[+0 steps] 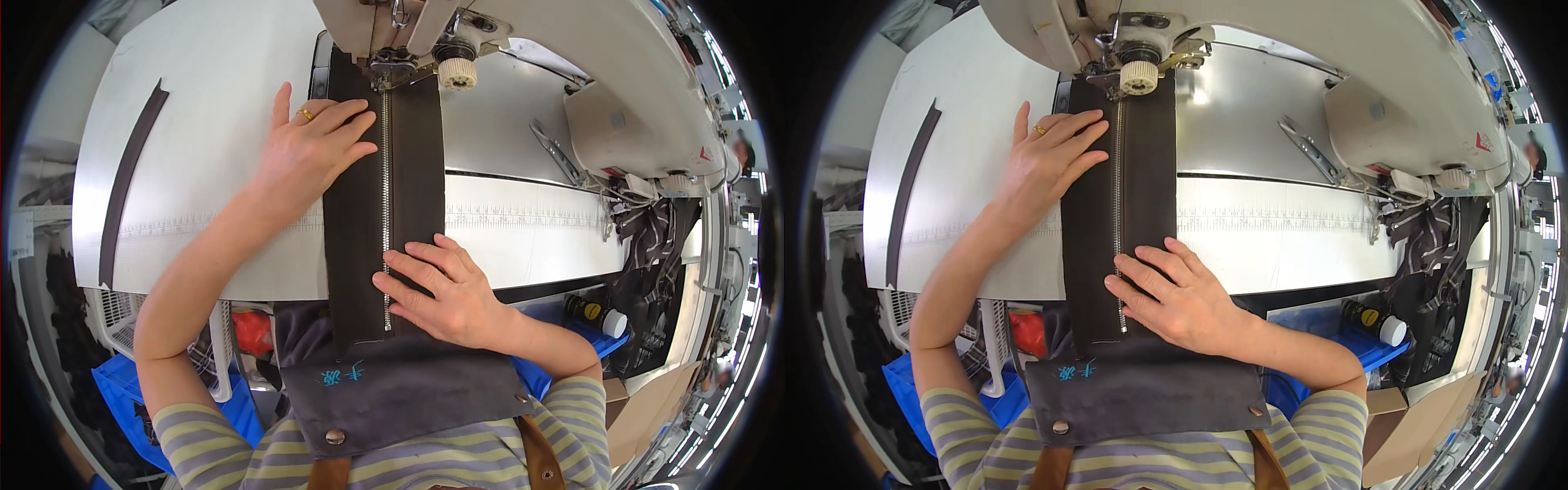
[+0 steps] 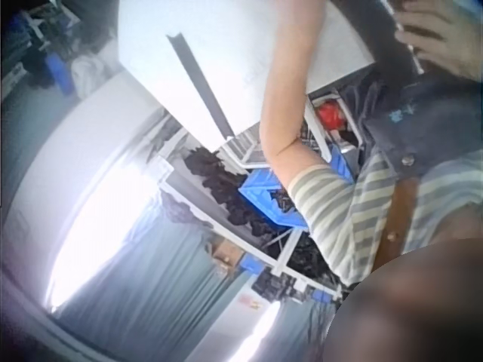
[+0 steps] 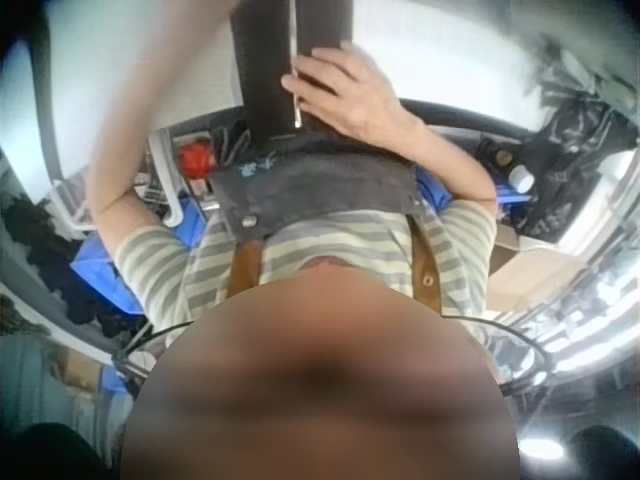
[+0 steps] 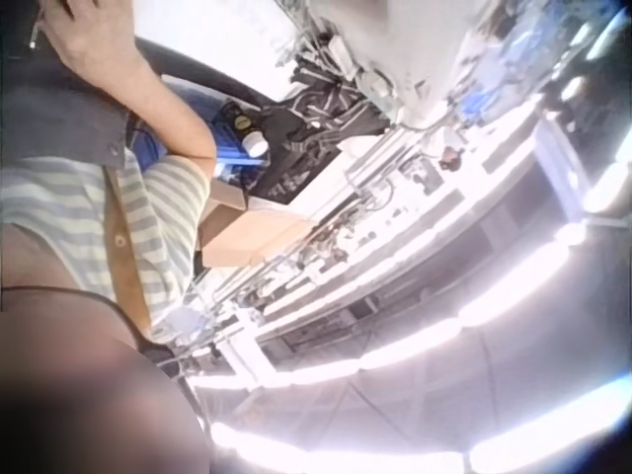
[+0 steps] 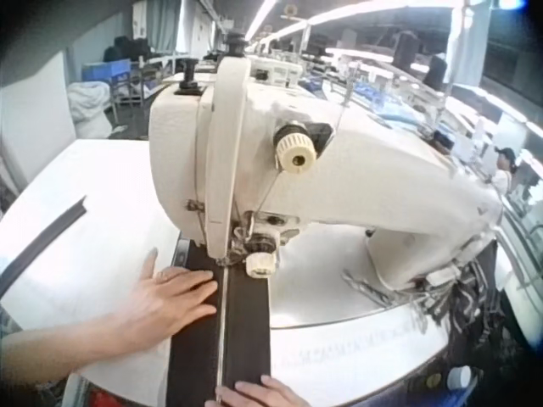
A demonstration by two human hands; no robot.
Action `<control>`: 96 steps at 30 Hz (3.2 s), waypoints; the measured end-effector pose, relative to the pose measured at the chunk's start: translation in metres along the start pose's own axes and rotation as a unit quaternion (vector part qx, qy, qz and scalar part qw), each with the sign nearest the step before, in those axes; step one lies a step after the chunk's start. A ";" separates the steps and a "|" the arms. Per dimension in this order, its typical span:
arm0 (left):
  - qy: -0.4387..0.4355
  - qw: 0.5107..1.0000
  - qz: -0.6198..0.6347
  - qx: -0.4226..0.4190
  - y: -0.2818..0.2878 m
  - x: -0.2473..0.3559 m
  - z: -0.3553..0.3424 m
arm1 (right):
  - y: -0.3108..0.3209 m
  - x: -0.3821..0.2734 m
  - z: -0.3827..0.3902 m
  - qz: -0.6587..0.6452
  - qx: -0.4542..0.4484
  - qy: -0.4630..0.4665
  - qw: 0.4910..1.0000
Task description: Sewing zippers onto plaid fabric pieces using an industrial sewing machine.
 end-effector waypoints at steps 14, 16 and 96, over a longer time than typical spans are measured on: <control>0.010 0.998 0.046 -0.036 0.002 -0.008 -0.010 | 0.003 0.004 -0.007 0.002 -0.028 -0.008 1.000; 0.010 0.998 0.042 -0.039 -0.001 -0.007 -0.011 | 0.003 0.006 -0.008 -0.002 -0.029 -0.009 1.000; 0.047 0.984 0.168 -0.042 -0.005 -0.041 -0.031 | 0.000 0.103 -0.140 0.051 0.143 0.011 0.988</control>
Point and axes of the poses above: each hand's wrist, its own z-axis away from the middle knuckle, its own y-axis out of the back of the hand, x = y × z, the point moved 3 cm from there along -z, towards the middle knuckle, and after that the axes turned 9 degrees about -y, right-handed, at the moved point
